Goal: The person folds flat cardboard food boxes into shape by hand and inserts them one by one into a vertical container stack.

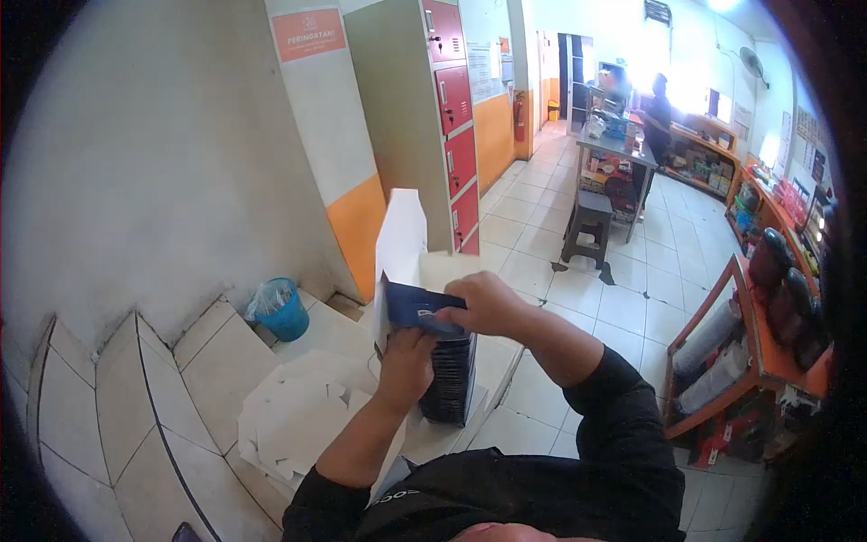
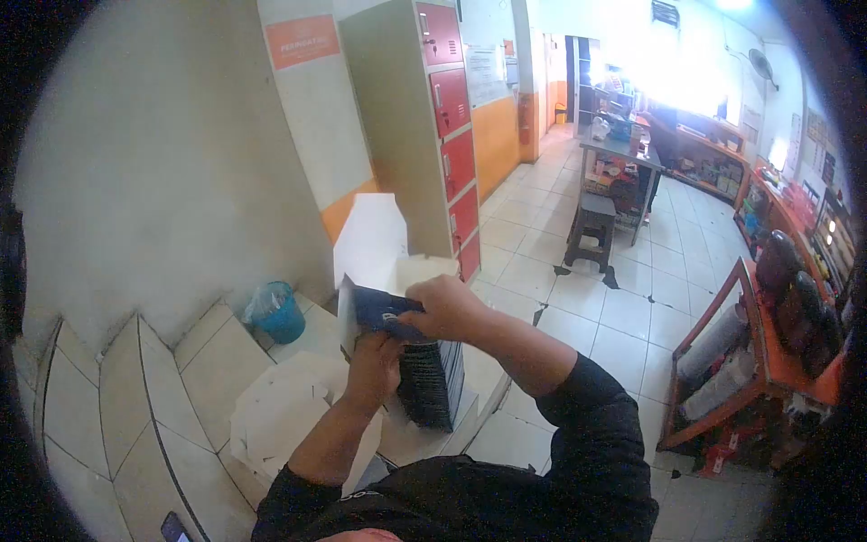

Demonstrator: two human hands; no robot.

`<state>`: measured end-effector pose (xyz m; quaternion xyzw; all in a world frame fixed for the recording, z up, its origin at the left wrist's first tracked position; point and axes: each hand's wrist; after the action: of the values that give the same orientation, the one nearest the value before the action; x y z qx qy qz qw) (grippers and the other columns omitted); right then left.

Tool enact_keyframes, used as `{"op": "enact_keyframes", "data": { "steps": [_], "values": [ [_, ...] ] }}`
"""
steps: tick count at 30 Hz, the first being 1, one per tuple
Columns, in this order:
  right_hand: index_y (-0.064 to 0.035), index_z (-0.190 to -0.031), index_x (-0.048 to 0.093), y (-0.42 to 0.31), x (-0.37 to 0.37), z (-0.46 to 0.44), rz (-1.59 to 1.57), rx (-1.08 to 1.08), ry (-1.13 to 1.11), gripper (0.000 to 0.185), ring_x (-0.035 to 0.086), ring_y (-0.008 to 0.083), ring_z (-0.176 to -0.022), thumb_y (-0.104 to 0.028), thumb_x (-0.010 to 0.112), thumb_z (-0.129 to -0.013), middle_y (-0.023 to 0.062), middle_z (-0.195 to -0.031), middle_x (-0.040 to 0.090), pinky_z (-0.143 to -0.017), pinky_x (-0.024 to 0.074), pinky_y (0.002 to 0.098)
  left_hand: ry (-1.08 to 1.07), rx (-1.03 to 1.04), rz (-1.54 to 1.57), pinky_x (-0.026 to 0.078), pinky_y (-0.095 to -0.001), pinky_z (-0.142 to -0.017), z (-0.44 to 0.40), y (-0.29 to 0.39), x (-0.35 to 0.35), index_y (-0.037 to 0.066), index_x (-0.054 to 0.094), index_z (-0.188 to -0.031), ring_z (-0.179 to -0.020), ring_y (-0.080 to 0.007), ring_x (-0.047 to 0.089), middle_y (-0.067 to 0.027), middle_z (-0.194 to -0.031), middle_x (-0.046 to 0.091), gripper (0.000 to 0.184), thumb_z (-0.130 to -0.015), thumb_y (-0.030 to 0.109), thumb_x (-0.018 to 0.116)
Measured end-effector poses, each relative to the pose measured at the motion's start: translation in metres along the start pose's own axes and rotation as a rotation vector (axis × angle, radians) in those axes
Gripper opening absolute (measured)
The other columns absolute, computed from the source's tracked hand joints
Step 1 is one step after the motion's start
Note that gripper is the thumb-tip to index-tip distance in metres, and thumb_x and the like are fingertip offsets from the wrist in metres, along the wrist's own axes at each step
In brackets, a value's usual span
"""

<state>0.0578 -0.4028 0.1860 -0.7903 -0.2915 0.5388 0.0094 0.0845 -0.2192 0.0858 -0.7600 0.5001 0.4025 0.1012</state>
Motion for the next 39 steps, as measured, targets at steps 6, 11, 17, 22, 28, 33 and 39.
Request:
{"op": "enact_keyframes", "data": {
  "steps": [6, 11, 17, 22, 28, 33, 39],
  "values": [
    [-0.0035, -0.066, 0.054, 0.007, 0.034, 0.017, 0.166, -0.083, 0.141, 0.019, 0.057, 0.0326, -0.070, -0.018, 0.065, -0.073, 0.0140, -0.066, 0.057, -0.070, 0.0443, 0.0405, 0.099, 0.052, 0.056, 0.041, -0.0394, -0.073, -0.001, 0.011, -0.003, 0.007, 0.060, -0.090, -0.083, -0.0288, 0.053, -0.0093, -0.084, 0.054, 0.025, -0.067, 0.000, 0.061],
    [-0.0050, -0.070, 0.054, 0.004, 0.033, 0.019, 0.237, -0.144, 0.081, 0.012, 0.056, 0.0303, -0.074, -0.015, 0.059, -0.076, 0.0123, -0.070, 0.058, -0.073, 0.0428, 0.0401, 0.127, 0.096, 0.090, 0.041, -0.0397, -0.074, -0.007, 0.020, 0.007, 0.006, 0.060, -0.091, -0.083, -0.0284, 0.053, -0.0091, -0.086, 0.055, 0.025, -0.067, 0.001, 0.059],
    [-0.0047, -0.072, 0.054, 0.008, 0.040, 0.020, 0.265, -0.192, 0.060, 0.012, 0.056, 0.0287, -0.073, -0.013, 0.060, -0.068, 0.0115, -0.072, 0.058, -0.073, 0.0430, 0.0386, 0.161, 0.126, 0.160, 0.040, -0.0411, -0.072, -0.008, 0.018, 0.014, 0.006, 0.059, -0.089, -0.081, -0.0294, 0.053, -0.0094, -0.088, 0.056, 0.022, -0.069, -0.001, 0.057],
    [-0.0050, -0.073, 0.055, 0.012, 0.037, 0.020, 0.288, -0.156, -0.113, 0.010, 0.057, 0.0294, -0.074, -0.010, 0.058, -0.066, 0.0117, -0.072, 0.058, -0.074, 0.0436, 0.0389, 0.077, 0.091, 0.112, 0.040, -0.0409, -0.069, -0.010, 0.013, 0.005, 0.006, 0.058, -0.085, -0.078, -0.0294, 0.052, -0.0093, -0.082, 0.054, 0.015, -0.071, 0.003, 0.060],
    [-0.0029, -0.075, 0.057, 0.002, 0.018, 0.013, 0.301, -0.186, -0.345, 0.008, 0.060, 0.0311, -0.075, -0.008, 0.056, -0.070, 0.0141, -0.072, 0.060, -0.071, 0.0467, 0.0403, 0.041, 0.045, 0.038, 0.040, -0.0413, -0.068, -0.009, 0.012, -0.006, 0.006, 0.058, -0.082, -0.077, -0.0299, 0.052, -0.0094, -0.077, 0.051, 0.013, -0.071, 0.010, 0.064],
    [-0.0023, -0.080, 0.058, 0.009, 0.018, 0.003, 0.164, -0.186, -0.589, 0.011, 0.060, 0.0341, -0.075, -0.011, 0.052, -0.079, 0.0170, -0.076, 0.061, -0.072, 0.0473, 0.0414, 0.174, 0.055, 0.067, 0.041, -0.0445, -0.081, -0.009, 0.016, -0.005, 0.004, 0.058, -0.082, -0.088, -0.0305, 0.054, -0.0103, -0.088, 0.056, 0.011, -0.072, 0.007, 0.062],
    [-0.0033, -0.104, 0.054, 0.068, 0.014, -0.052, 0.158, -0.103, -0.016, 0.030, 0.056, 0.0316, -0.095, -0.028, 0.047, -0.089, 0.0159, -0.098, 0.058, -0.082, 0.0436, 0.0418, 0.033, 0.167, 0.133, 0.028, -0.0514, -0.103, -0.008, 0.010, -0.004, 0.003, 0.058, -0.077, -0.113, -0.0262, 0.049, -0.0078, -0.113, 0.056, 0.005, -0.072, 0.002, 0.059]
  ]
}}
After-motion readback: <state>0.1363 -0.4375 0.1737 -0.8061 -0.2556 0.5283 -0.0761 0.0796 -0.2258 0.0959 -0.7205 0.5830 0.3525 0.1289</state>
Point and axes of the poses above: each hand's wrist, its own z-axis away from the middle knuckle, its own x-axis out of the palm, y = z × x
